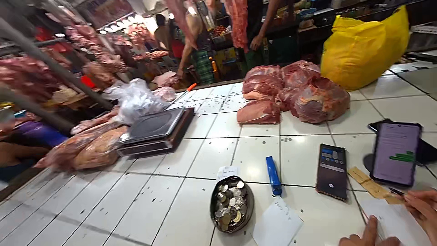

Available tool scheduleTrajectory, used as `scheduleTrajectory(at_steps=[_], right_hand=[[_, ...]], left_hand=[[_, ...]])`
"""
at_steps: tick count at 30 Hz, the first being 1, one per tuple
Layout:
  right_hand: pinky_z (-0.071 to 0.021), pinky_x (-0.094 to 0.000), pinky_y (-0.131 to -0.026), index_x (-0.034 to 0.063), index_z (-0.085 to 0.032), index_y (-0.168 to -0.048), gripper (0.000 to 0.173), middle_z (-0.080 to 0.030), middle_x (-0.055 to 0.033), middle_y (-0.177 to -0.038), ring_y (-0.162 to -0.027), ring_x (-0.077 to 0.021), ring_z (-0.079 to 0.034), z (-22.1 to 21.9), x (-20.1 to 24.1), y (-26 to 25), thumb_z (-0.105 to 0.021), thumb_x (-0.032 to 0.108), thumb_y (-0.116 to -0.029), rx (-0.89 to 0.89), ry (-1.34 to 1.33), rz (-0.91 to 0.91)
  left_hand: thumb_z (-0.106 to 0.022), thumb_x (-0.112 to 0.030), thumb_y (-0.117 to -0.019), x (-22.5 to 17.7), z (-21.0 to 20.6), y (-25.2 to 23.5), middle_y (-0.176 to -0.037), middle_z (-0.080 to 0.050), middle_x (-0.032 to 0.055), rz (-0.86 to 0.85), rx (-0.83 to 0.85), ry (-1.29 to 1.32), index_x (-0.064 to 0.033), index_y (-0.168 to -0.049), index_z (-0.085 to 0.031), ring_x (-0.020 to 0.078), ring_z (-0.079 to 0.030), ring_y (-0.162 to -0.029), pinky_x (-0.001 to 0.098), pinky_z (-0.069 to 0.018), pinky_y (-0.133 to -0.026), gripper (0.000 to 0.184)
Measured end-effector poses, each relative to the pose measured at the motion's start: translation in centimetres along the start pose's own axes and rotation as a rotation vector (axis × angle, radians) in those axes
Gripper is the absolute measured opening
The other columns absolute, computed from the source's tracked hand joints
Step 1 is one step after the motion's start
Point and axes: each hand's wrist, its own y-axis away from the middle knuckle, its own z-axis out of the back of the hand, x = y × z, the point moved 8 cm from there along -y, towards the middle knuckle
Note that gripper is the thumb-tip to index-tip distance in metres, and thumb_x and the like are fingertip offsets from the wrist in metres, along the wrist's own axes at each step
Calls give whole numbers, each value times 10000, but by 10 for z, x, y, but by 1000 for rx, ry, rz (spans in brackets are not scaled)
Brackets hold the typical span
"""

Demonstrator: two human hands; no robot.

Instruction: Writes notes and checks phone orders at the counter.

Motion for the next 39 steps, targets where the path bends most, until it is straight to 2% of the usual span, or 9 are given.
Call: scheduleTrajectory(at_steps=[2, 4, 7, 10, 15, 20, 31, 39], right_hand=[[-509, -128, -558, 224, -555, -857, 219, -659, 189, -729, -615, 61, -606, 3, 0, 4, -508, 10, -863, -75, 37, 34], [-430, -126, -505, 230, -526, -758, 229, -554, 187, -629, -543, 68, -508, 2, 4, 7, -476, 19, -834, -106, 66, 70], [-388, -119, -530, 184, -512, -716, 229, -478, 180, -594, -534, 82, -449, -5, 12, 10, -457, -6, -831, -48, 156, 144], [-340, -130, -512, 172, -480, -672, 214, -422, 164, -567, -515, 76, -398, -8, 7, 13, -468, 17, -819, -8, 236, 127], [-314, -138, -496, 183, -455, -644, 228, -419, 150, -554, -504, 70, -387, -14, 3, 17, -488, 41, -819, 14, 267, 83], [-293, -156, -478, 160, -424, -625, 245, -384, 116, -521, -477, 43, -369, -17, 4, 16, -502, 33, -820, -4, 371, 77], [-268, -167, -464, 143, -403, -615, 280, -359, 95, -506, -458, 24, -340, -17, 10, 15, -500, -21, -820, -44, 460, 58], [-269, -164, -464, 145, -408, -628, 256, -353, 98, -509, -457, 24, -340, -14, 9, 16, -492, -11, -812, -74, 448, 71]], left_hand=[[-716, -432, -907, -2, 3, 3, -1545, -520, 75, 18, -38, -11, -244, -1338, -707, 302, -728, -834, 478, -557, -656, 471], [-715, -447, -906, -4, 8, 4, -1532, -540, 39, 15, -49, -41, -266, -1316, -721, 277, -735, -804, 462, -558, -624, 449], [-728, -444, -887, -6, 9, 3, -1501, -570, 58, -47, -80, -54, -234, -1303, -731, 277, -732, -730, 457, -544, -555, 467], [-753, -451, -843, -6, 9, 5, -1462, -606, 66, -108, -170, -78, -228, -1257, -758, 240, -698, -623, 414, -508, -479, 470], [-744, -477, -837, -7, 11, 5, -1470, -596, 77, -131, -183, -127, -238, -1237, -769, 193, -663, -582, 362, -459, -452, 467], [-726, -493, -856, -6, 11, 5, -1483, -584, 76, -124, -157, -136, -240, -1254, -761, 189, -656, -584, 350, -445, -457, 473], [-710, -494, -872, -6, 12, 4, -1487, -579, 78, -128, -145, -148, -232, -1255, -760, 187, -661, -597, 345, -451, -464, 467], [-715, -498, -865, -6, 13, 4, -1484, -582, 75, -126, -148, -141, -237, -1252, -762, 186, -672, -608, 348, -451, -462, 469]])
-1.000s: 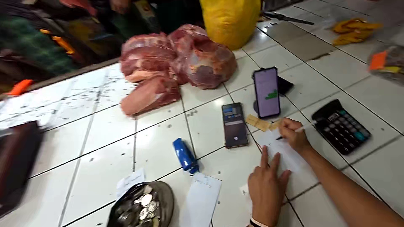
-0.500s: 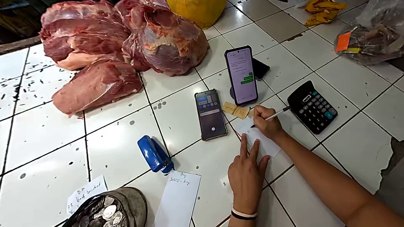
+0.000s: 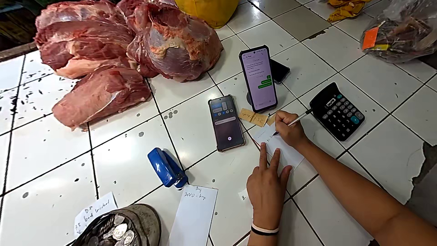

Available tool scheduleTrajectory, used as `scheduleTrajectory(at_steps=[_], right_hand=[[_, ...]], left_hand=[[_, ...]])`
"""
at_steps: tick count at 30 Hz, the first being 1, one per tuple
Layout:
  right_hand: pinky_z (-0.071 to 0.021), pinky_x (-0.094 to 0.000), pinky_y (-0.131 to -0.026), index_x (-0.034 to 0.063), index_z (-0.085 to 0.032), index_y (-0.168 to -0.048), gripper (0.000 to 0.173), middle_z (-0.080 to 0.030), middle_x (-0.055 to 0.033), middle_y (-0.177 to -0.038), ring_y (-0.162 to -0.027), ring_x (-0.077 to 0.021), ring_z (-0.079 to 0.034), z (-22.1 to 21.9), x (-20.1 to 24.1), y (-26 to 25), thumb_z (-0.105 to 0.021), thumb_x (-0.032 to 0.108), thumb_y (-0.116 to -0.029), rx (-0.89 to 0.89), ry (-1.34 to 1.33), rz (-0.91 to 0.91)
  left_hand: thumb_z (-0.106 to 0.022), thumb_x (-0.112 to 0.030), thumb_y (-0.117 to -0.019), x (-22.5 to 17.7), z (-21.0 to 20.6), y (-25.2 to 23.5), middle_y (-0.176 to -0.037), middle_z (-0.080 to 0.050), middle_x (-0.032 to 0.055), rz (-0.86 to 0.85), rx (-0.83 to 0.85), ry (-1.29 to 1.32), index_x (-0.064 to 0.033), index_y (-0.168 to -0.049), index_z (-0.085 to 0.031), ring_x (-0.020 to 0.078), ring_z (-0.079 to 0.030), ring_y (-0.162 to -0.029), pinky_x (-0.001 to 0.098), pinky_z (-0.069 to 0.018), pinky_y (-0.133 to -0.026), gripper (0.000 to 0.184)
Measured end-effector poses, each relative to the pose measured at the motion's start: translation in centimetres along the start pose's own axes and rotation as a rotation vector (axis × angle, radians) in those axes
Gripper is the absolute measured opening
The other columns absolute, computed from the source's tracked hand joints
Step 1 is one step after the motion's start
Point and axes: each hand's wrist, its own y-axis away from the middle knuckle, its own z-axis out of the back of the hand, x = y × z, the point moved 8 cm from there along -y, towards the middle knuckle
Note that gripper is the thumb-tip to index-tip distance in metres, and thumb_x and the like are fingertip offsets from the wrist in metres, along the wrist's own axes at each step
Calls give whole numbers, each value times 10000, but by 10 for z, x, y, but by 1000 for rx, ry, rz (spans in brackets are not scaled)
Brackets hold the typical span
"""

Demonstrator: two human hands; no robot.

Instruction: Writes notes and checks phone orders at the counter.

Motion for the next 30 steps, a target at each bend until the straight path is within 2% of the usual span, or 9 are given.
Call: scheduleTrajectory(at_steps=[18, 30], right_hand=[[-266, -162, -464, 150, -390, -616, 277, -352, 96, -514, -462, 25, -334, 3, -1, -3, -467, -20, -821, -37, -23, 9], [-264, -161, -468, 151, -391, -640, 259, -336, 92, -525, -463, 15, -323, 9, -2, -1, -452, -21, -823, -131, -36, 1]], left_hand=[[-729, -494, -858, 0, -1, -1, -1490, -575, 75, 12, 14, -5, -237, -1260, -758, 191, -673, -608, 348, -449, -463, 477], [-716, -500, -868, 0, -1, 0, -1500, -566, 76, 8, 16, -10, -237, -1265, -755, 187, -664, -597, 346, -447, -461, 478]])
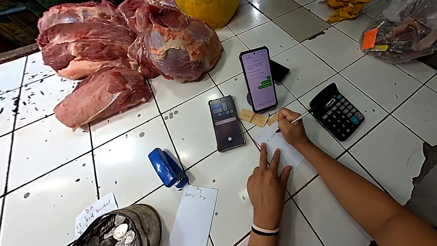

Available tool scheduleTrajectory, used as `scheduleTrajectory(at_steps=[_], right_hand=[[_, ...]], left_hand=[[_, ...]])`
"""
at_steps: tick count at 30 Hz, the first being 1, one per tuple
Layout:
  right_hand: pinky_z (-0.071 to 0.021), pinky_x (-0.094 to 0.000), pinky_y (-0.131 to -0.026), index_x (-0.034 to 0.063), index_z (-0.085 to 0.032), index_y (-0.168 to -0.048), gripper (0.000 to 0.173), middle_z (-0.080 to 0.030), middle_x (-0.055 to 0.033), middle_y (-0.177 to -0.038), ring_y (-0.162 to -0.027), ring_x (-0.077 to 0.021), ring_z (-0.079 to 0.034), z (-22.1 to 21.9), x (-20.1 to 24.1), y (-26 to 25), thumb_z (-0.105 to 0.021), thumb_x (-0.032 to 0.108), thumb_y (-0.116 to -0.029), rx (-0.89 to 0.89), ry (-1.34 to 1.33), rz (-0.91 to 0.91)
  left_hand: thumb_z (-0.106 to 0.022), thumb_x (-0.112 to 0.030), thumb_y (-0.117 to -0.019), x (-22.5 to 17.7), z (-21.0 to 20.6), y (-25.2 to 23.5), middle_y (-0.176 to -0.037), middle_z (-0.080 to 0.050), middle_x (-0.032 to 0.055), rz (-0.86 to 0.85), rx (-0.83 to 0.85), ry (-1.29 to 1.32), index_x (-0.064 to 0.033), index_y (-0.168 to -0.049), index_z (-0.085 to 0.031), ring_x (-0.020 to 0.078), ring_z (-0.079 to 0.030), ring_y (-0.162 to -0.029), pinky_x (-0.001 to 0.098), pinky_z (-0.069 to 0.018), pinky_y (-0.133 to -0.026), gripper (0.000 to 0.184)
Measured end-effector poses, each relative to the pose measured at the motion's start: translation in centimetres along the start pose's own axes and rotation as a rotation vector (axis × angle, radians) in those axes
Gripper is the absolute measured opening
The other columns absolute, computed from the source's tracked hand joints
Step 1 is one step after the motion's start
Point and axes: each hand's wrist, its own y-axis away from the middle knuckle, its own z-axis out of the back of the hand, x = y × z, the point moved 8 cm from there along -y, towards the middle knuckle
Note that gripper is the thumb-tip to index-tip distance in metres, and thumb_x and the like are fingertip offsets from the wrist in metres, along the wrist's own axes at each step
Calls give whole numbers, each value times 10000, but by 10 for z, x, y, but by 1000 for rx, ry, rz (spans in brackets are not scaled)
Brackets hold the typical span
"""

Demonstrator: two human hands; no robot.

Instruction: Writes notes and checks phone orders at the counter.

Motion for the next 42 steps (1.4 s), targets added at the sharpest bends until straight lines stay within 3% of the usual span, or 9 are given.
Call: scheduleTrajectory(at_steps=[4, 13, 20, 33, 36, 40, 42], right_hand=[[-281, -154, -453, 174, -386, -627, 272, -366, 104, -502, -442, 21, -340, 6, -5, -7, -442, -31, -796, 22, -166, -16], [-266, -152, -452, 162, -391, -629, 251, -351, 101, -501, -443, 28, -326, 2, -4, -7, -465, -28, -777, 79, -96, 2], [-288, -155, -420, 174, -408, -623, 265, -399, 97, -494, -416, 18, -350, 9, -9, -12, -456, -16, -801, 61, -209, -14], [-278, -157, -461, 163, -404, -632, 248, -364, 106, -515, -453, 27, -341, 4, -7, -10, -481, -10, -791, 110, -56, 19], [-294, -144, -444, 174, -421, -642, 257, -390, 110, -508, -439, 30, -353, 6, -5, -11, -460, -15, -810, 76, -200, 26], [-341, -145, -488, 165, -428, -668, 239, -414, 111, -529, -481, 32, -408, -12, 4, -6, -467, -20, -815, 113, -177, 30], [-321, -149, -483, 157, -425, -666, 236, -406, 104, -526, -479, 28, -396, -19, 1, -4, -475, -14, -821, 151, -134, -1]], left_hand=[[-721, -501, -862, 0, 1, 0, -1495, -571, 76, -1, -8, 2, -234, -1261, -758, 187, -668, -608, 344, -450, -468, 481], [-720, -503, -862, 0, 0, -1, -1489, -577, 78, 0, -2, -5, -233, -1264, -756, 192, -671, -608, 347, -447, -462, 485], [-718, -502, -867, 0, 0, 0, -1494, -572, 78, -3, -1, 3, -237, -1265, -755, 189, -677, -626, 344, -452, -471, 480], [-720, -497, -860, 0, 1, 0, -1485, -581, 75, -4, -17, 0, -235, -1249, -763, 179, -663, -601, 337, -450, -468, 471], [-723, -490, -860, 0, 0, 0, -1484, -582, 77, -5, -13, 4, -235, -1256, -760, 179, -661, -599, 338, -446, -466, 473], [-724, -492, -859, 0, 0, 0, -1477, -588, 79, -8, -20, -4, -234, -1253, -762, 175, -657, -588, 336, -441, -458, 474], [-720, -502, -858, 0, 1, 0, -1484, -582, 75, -7, -17, -10, -239, -1250, -763, 172, -656, -590, 332, -438, -456, 475]])
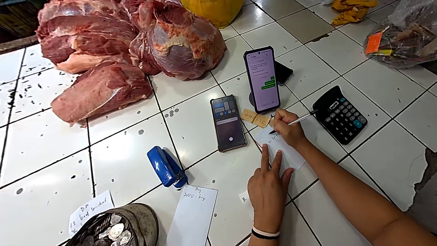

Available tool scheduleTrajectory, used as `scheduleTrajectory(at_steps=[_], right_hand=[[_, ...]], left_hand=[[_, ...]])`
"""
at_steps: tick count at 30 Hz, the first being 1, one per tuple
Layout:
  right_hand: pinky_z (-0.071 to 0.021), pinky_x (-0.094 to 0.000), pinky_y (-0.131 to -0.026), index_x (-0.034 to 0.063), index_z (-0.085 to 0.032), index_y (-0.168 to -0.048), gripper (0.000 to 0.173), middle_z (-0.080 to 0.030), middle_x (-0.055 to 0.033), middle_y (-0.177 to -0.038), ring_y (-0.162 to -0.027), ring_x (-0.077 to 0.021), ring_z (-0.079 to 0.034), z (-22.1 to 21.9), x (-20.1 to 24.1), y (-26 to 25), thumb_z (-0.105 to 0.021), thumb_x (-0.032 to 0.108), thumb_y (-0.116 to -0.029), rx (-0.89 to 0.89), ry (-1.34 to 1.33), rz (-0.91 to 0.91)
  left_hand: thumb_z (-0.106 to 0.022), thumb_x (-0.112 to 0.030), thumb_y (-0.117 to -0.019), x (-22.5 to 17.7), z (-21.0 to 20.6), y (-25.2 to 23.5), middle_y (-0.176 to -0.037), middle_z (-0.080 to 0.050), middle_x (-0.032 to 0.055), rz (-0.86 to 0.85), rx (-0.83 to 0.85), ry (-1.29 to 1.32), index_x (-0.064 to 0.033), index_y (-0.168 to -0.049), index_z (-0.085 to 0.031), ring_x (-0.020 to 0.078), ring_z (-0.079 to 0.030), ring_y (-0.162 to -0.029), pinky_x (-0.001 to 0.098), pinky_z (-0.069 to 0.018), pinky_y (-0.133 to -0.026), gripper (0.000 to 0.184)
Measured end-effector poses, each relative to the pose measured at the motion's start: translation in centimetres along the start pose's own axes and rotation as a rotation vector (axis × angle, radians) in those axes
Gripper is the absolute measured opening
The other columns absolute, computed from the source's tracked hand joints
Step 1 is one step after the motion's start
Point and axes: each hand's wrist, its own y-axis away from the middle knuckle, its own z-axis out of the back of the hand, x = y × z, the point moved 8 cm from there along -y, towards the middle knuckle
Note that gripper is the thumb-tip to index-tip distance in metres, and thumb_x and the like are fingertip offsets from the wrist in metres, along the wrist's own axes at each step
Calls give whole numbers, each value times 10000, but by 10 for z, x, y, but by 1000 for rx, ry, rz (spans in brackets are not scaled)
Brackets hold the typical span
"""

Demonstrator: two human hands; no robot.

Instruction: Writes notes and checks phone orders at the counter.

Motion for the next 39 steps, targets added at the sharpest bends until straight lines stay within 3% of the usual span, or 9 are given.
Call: scheduleTrajectory(at_steps=[8, 39], right_hand=[[-305, -173, -473, 131, -449, -684, 212, -393, 85, -520, -466, 13, -386, -4, 0, 1, -517, 25, -855, 22, 184, -28], [-288, -158, -468, 164, -420, -645, 246, -358, 112, -510, -461, 33, -356, 6, 0, 0, -495, 17, -827, -98, 137, -23]], left_hand=[[-725, -506, -856, 0, -1, -1, -1482, -584, 80, 0, 1, 8, -239, -1250, -763, 173, -654, -579, 338, -443, -453, 477], [-723, -504, -853, 1, 0, -1, -1484, -582, 71, 0, -15, 18, -242, -1245, -766, 165, -639, -561, 332, -436, -449, 474]])
